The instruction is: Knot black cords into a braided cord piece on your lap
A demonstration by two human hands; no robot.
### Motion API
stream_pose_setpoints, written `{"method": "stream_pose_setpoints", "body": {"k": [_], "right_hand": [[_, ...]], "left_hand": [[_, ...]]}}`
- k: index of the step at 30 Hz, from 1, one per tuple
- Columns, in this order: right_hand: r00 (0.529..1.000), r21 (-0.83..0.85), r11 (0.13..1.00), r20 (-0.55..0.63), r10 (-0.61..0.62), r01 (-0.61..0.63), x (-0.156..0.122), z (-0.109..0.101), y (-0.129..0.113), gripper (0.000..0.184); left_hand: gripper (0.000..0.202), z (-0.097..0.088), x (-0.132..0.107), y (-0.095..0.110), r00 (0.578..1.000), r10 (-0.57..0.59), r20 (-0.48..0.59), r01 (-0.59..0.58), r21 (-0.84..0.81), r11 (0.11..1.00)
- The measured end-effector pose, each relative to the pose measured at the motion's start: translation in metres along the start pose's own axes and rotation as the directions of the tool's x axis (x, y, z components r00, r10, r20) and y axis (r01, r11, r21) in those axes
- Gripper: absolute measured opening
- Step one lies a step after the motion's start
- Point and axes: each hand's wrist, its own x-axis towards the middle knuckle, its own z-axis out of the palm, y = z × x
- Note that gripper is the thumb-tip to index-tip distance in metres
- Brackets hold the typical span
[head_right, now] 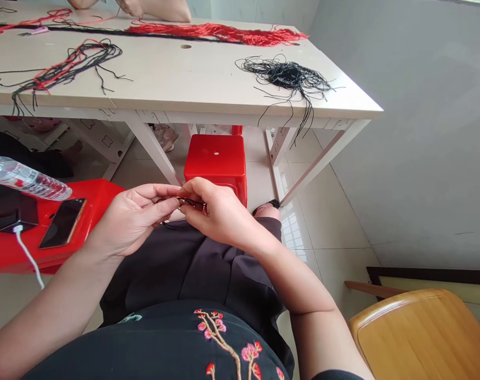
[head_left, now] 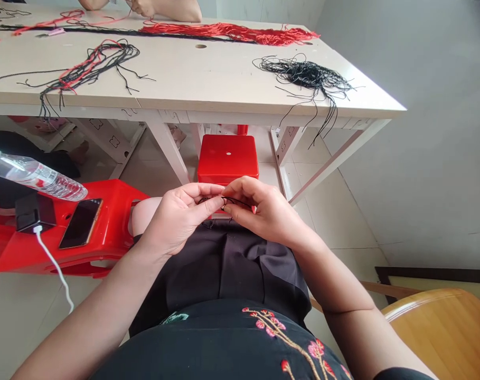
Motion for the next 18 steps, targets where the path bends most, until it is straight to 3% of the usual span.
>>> {"method": "stream_pose_setpoints", "body": {"k": [9, 13, 15, 18], "right_hand": [[0.998, -0.063, 0.996, 0.013, -0.056, 0.056, -0.001, -0.005, 0.002, 0.014], [0.957, -0.199, 0.972, -0.232, -0.174, 0.128, -0.008, -0.002, 0.004, 0.015], [0.921, -0.150, 0.980, -0.349, -0.176, 0.131, -0.014, 0.008, 0.007, 0.011], [0.907, -0.032, 0.994, -0.407, -0.108, 0.104, -0.022, 0.029, 0.016, 0.019]], "left_hand": [[0.025, -0.004, -0.001, -0.010, 0.991, 0.118, 0.066, -0.133, 0.308, 0.942], [0.023, -0.004, 0.000, -0.003, 0.990, 0.140, 0.026, -0.141, 0.310, 0.940], [0.022, -0.002, -0.001, 0.003, 0.989, 0.147, 0.011, -0.143, 0.308, 0.941], [0.020, 0.003, -0.002, 0.011, 0.990, 0.141, 0.003, -0.136, 0.294, 0.946]]}}
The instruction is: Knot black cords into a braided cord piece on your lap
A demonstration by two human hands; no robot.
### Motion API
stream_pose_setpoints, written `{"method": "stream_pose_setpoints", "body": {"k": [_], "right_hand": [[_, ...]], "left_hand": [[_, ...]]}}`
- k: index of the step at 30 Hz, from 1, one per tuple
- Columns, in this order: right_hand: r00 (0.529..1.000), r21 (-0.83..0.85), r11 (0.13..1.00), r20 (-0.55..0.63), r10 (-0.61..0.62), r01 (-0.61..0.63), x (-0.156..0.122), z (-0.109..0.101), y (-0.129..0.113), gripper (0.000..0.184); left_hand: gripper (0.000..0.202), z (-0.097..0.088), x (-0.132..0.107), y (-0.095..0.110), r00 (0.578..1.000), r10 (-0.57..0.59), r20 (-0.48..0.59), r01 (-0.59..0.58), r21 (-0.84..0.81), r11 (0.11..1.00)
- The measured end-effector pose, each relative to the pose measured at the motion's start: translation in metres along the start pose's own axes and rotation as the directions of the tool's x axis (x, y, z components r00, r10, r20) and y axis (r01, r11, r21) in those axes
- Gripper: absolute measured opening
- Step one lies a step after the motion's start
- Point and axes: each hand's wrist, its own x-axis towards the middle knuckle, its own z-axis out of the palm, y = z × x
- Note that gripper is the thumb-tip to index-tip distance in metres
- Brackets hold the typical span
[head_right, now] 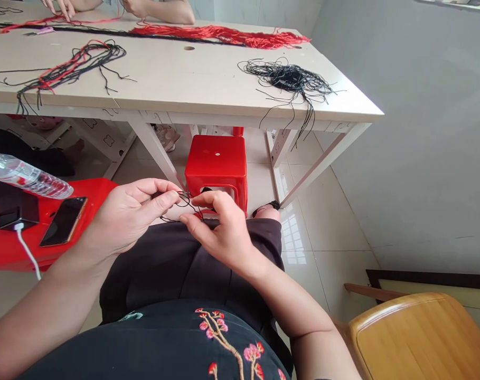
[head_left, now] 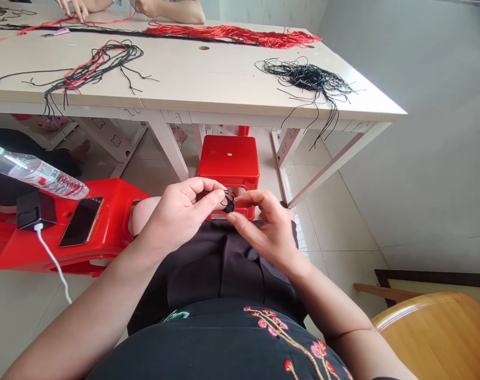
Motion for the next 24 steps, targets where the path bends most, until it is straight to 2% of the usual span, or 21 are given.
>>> {"method": "stream_pose_setpoints", "body": {"k": [3, 5, 8, 11, 13, 15, 17, 20, 24], "right_hand": [[0.996, 0.095, 0.992, 0.023, 0.087, -0.088, -0.011, 0.010, 0.007, 0.024], [0.989, 0.089, 0.989, 0.105, 0.106, -0.115, -0.013, 0.007, 0.007, 0.014], [0.972, -0.061, 0.998, 0.233, 0.012, 0.002, -0.008, -0.011, -0.004, 0.004], [0.966, -0.089, 0.990, 0.243, -0.086, 0.110, 0.005, -0.028, -0.014, 0.012], [0.979, -0.031, 0.995, 0.182, -0.089, 0.097, 0.014, -0.032, -0.014, 0.013], [0.992, 0.066, 0.998, 0.127, -0.015, 0.006, 0.022, -0.029, -0.009, 0.012], [0.985, 0.215, 0.964, 0.100, 0.138, -0.156, 0.025, -0.020, -0.001, 0.014], [0.926, 0.433, 0.821, 0.119, 0.358, -0.373, 0.022, -0.005, 0.008, 0.021], [0.866, 0.547, 0.682, 0.193, 0.462, -0.485, 0.015, 0.006, 0.010, 0.028]], "left_hand": [[0.019, 0.001, 0.000, 0.005, 1.000, -0.013, -0.025, 0.013, 0.002, 1.000], [0.019, -0.002, 0.002, 0.005, 0.997, -0.013, -0.070, 0.015, 0.033, 0.999], [0.021, -0.008, 0.005, 0.001, 0.992, -0.001, -0.124, 0.019, 0.140, 0.990], [0.020, -0.011, 0.005, -0.004, 1.000, -0.013, -0.006, 0.014, 0.188, 0.982], [0.020, -0.009, 0.004, -0.006, 0.991, -0.028, 0.133, 0.006, 0.161, 0.987], [0.020, -0.006, 0.002, -0.007, 0.973, -0.044, 0.227, 0.015, 0.130, 0.991], [0.018, -0.002, 0.000, -0.007, 0.966, -0.060, 0.250, 0.041, 0.084, 0.996], [0.018, 0.003, -0.001, -0.006, 0.975, -0.068, 0.212, 0.083, -0.063, 0.995], [0.020, 0.007, 0.000, -0.005, 0.981, -0.105, 0.160, 0.141, -0.228, 0.963]]}}
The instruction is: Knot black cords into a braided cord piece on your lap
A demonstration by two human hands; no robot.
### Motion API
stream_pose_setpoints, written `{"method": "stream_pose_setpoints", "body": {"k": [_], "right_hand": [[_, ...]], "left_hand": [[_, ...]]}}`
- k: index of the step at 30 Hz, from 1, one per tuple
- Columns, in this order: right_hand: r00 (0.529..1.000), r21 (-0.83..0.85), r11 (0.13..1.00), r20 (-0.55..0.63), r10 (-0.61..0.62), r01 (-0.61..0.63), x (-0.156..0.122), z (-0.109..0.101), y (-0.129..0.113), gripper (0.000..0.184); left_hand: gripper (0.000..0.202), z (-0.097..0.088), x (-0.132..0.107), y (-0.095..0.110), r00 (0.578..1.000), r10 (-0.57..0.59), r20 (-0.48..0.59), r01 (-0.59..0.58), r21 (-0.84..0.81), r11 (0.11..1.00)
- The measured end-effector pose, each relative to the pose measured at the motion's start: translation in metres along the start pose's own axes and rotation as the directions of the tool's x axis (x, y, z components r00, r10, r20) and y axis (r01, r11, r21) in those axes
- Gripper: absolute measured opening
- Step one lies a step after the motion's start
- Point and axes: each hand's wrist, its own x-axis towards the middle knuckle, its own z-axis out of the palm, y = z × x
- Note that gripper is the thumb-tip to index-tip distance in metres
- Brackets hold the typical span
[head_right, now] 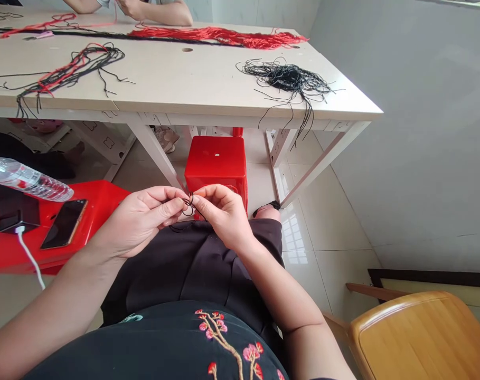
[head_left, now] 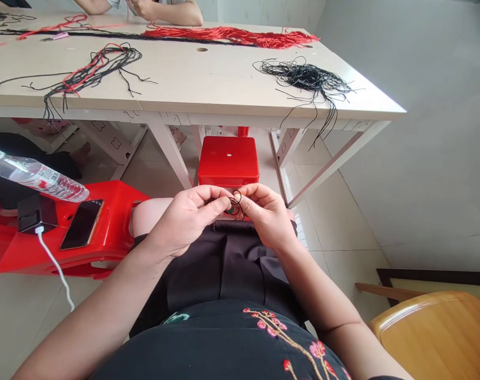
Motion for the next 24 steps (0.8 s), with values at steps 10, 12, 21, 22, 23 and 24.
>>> {"method": "stream_pose_setpoints", "body": {"k": [10, 12, 21, 22, 23, 24], "right_hand": [[0.994, 0.204, 0.972, 0.025, 0.109, -0.112, -0.008, 0.004, 0.004, 0.020], [0.994, 0.217, 0.970, 0.028, 0.110, -0.113, -0.009, 0.005, 0.006, 0.021], [0.999, 0.067, 0.997, -0.010, 0.037, -0.036, -0.007, 0.007, 0.011, 0.023], [1.000, 0.064, 0.998, -0.013, 0.023, -0.022, -0.007, 0.007, 0.011, 0.025], [1.000, 0.058, 0.998, -0.015, 0.012, -0.011, -0.007, 0.008, 0.012, 0.027], [1.000, 0.042, 0.999, -0.019, -0.001, 0.002, -0.007, 0.008, 0.013, 0.029]], "left_hand": [[0.015, -0.002, 0.006, -0.012, 0.983, 0.085, -0.161, -0.074, 0.076, 0.994], [0.014, -0.001, 0.006, -0.013, 0.980, 0.101, -0.171, -0.083, 0.109, 0.990], [0.015, 0.004, 0.005, -0.019, 0.972, 0.134, -0.191, -0.121, 0.083, 0.989], [0.015, 0.004, 0.005, -0.020, 0.972, 0.140, -0.190, -0.129, 0.068, 0.989], [0.015, 0.004, 0.005, -0.021, 0.972, 0.139, -0.189, -0.132, 0.047, 0.990], [0.014, 0.004, 0.006, -0.021, 0.973, 0.131, -0.192, -0.129, 0.022, 0.991]]}}
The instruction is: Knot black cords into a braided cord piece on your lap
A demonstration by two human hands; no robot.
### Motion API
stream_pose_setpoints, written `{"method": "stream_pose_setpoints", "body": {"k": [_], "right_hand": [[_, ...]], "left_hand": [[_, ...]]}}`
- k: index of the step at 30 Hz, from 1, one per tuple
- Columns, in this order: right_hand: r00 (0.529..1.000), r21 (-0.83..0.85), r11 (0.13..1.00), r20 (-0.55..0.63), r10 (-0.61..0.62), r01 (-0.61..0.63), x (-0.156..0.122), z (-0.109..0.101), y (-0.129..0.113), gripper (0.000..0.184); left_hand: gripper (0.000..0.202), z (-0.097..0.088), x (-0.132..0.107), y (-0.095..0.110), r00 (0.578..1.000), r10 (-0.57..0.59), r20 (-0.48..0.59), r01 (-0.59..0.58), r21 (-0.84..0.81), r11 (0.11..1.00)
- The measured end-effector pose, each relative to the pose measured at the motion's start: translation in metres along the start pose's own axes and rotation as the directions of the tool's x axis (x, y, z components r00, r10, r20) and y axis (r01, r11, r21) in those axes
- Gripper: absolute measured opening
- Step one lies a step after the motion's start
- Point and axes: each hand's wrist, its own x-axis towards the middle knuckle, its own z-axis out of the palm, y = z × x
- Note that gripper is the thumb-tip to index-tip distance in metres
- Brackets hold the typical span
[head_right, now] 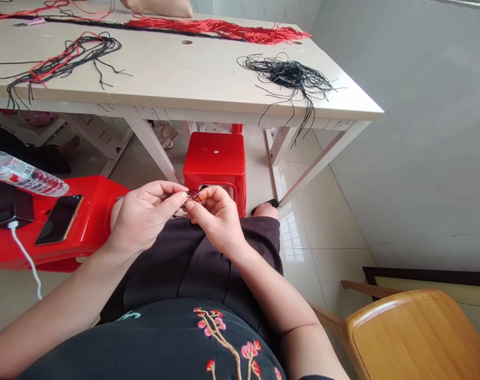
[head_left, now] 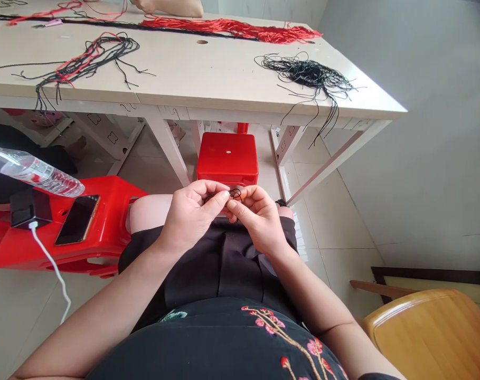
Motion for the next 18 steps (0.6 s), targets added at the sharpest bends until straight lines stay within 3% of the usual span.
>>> {"method": "stream_pose_setpoints", "body": {"k": [2, 4, 7, 9, 12, 18], "right_hand": [[0.996, -0.107, 0.991, -0.033, -0.082, 0.078, -0.001, 0.000, 0.001, 0.027], [0.951, -0.344, 0.906, -0.095, -0.295, 0.247, -0.002, 0.000, 0.002, 0.020], [0.768, -0.704, 0.571, -0.055, -0.638, 0.423, -0.005, 0.000, 0.004, 0.009], [0.707, -0.794, 0.405, 0.044, -0.705, 0.453, -0.005, -0.001, 0.006, 0.005], [0.712, -0.811, 0.358, 0.100, -0.695, 0.463, -0.005, -0.001, 0.010, 0.005], [0.818, -0.784, 0.514, -0.014, -0.575, 0.348, -0.006, 0.001, 0.006, 0.007]], "left_hand": [[0.014, 0.001, 0.001, 0.000, 0.999, -0.037, -0.022, 0.036, -0.054, 0.998], [0.015, 0.002, 0.001, 0.001, 0.994, -0.086, -0.061, 0.080, -0.103, 0.991], [0.017, 0.005, 0.002, 0.002, 0.988, -0.131, -0.083, 0.116, -0.156, 0.981], [0.018, 0.006, 0.002, 0.002, 0.988, -0.131, -0.080, 0.116, -0.171, 0.978], [0.017, 0.008, 0.001, -0.001, 0.991, -0.093, -0.095, 0.078, -0.152, 0.985], [0.019, 0.009, -0.003, -0.009, 0.993, 0.041, -0.109, -0.046, -0.051, 0.998]]}}
